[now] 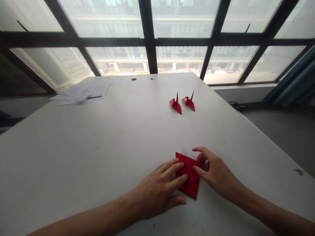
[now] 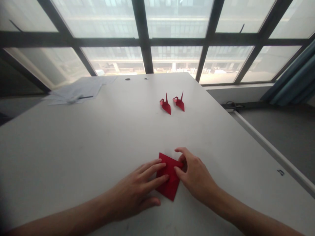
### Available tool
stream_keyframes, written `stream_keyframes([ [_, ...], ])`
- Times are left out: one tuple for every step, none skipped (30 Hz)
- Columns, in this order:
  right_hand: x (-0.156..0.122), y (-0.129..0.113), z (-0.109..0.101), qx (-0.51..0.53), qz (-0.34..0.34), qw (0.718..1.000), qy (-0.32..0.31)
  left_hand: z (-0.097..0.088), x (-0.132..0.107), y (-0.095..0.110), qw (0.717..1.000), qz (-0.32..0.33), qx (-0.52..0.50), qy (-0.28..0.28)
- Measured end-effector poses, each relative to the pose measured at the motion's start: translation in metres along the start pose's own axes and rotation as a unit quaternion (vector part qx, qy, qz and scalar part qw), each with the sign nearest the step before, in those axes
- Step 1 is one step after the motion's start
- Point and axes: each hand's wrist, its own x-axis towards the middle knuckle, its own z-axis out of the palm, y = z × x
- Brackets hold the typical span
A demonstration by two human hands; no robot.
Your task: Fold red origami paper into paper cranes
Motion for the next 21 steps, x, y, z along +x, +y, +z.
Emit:
stream_keyframes([
  [0.0004, 0.0003, 0.0003, -0.004, 0.002, 1.000, 0.005, -0.0003, 0.0005, 0.0000, 1.000, 0.000, -0.005, -0.001],
  [0.0008, 0.0007, 0.0008, -0.013, 0.001, 1.000, 0.008, -0.0006, 0.0010, -0.0003, 1.000, 0.001, -0.007, 0.001],
  [0.0012, 0.0012, 0.0014, -0.025, -0.001, 1.000, 0.011, -0.0007, 0.0014, -0.0008, 1.000, 0.002, -0.007, 0.004],
  [0.0016, 0.0016, 0.0020, -0.036, -0.003, 0.999, 0.016, -0.0006, 0.0017, -0.0015, 1.000, 0.005, -0.004, 0.006],
  [0.0019, 0.0019, 0.0026, -0.045, -0.005, 0.999, 0.022, -0.0004, 0.0018, -0.0022, 1.000, 0.008, -0.001, 0.008],
  [0.0020, 0.0021, 0.0031, -0.052, -0.007, 0.998, 0.027, -0.0001, 0.0018, -0.0028, 1.000, 0.011, 0.003, 0.012],
  [0.0021, 0.0021, 0.0036, -0.056, -0.009, 0.998, 0.030, 0.0001, 0.0016, -0.0034, 1.000, 0.013, 0.005, 0.016],
  [0.0020, 0.0019, 0.0041, -0.059, -0.013, 0.998, 0.032, 0.0003, 0.0013, -0.0038, 1.000, 0.011, 0.005, 0.021],
  [0.0017, 0.0018, 0.0045, -0.061, -0.023, 0.997, 0.032, 0.0002, 0.0011, -0.0041, 1.000, 0.009, 0.002, 0.026],
  [0.0011, 0.0016, 0.0051, -0.067, -0.041, 0.996, 0.033, 0.0000, 0.0009, -0.0043, 1.000, 0.007, -0.001, 0.029],
  [0.0005, 0.0016, 0.0058, -0.075, -0.066, 0.994, 0.035, -0.0004, 0.0007, -0.0045, 0.999, 0.007, -0.005, 0.031],
  [-0.0004, 0.0018, 0.0066, -0.086, -0.096, 0.991, 0.037, -0.0009, 0.0007, -0.0046, 0.999, 0.008, -0.008, 0.030],
  [-0.0013, 0.0021, 0.0075, -0.098, -0.128, 0.986, 0.038, -0.0014, 0.0008, -0.0047, 0.999, 0.010, -0.011, 0.030],
  [-0.0023, 0.0026, 0.0084, -0.110, -0.159, 0.980, 0.036, -0.0018, 0.0009, -0.0048, 0.999, 0.011, -0.013, 0.032],
  [-0.0031, 0.0032, 0.0091, -0.122, -0.186, 0.974, 0.030, -0.0019, 0.0009, -0.0050, 0.999, 0.011, -0.015, 0.035],
  [-0.0038, 0.0038, 0.0096, -0.134, -0.209, 0.968, 0.020, -0.0017, 0.0009, -0.0052, 0.999, 0.009, -0.017, 0.041],
  [-0.0044, 0.0043, 0.0097, -0.144, -0.228, 0.963, 0.008, -0.0012, 0.0007, -0.0055, 0.999, 0.006, -0.020, 0.048],
  [-0.0047, 0.0046, 0.0094, -0.153, -0.244, 0.958, -0.004, -0.0005, 0.0003, -0.0057, 0.998, 0.002, -0.022, 0.054],
  [-0.0049, 0.0047, 0.0087, -0.159, -0.257, 0.953, -0.016, 0.0005, -0.0001, -0.0060, 0.998, -0.002, -0.022, 0.058],
  [-0.0050, 0.0046, 0.0075, -0.163, -0.268, 0.949, -0.028, 0.0014, -0.0006, -0.0063, 0.998, -0.006, -0.021, 0.061],
  [-0.0051, 0.0041, 0.0061, -0.165, -0.277, 0.946, -0.038, 0.0023, -0.0010, -0.0066, 0.998, -0.008, -0.019, 0.062],
])
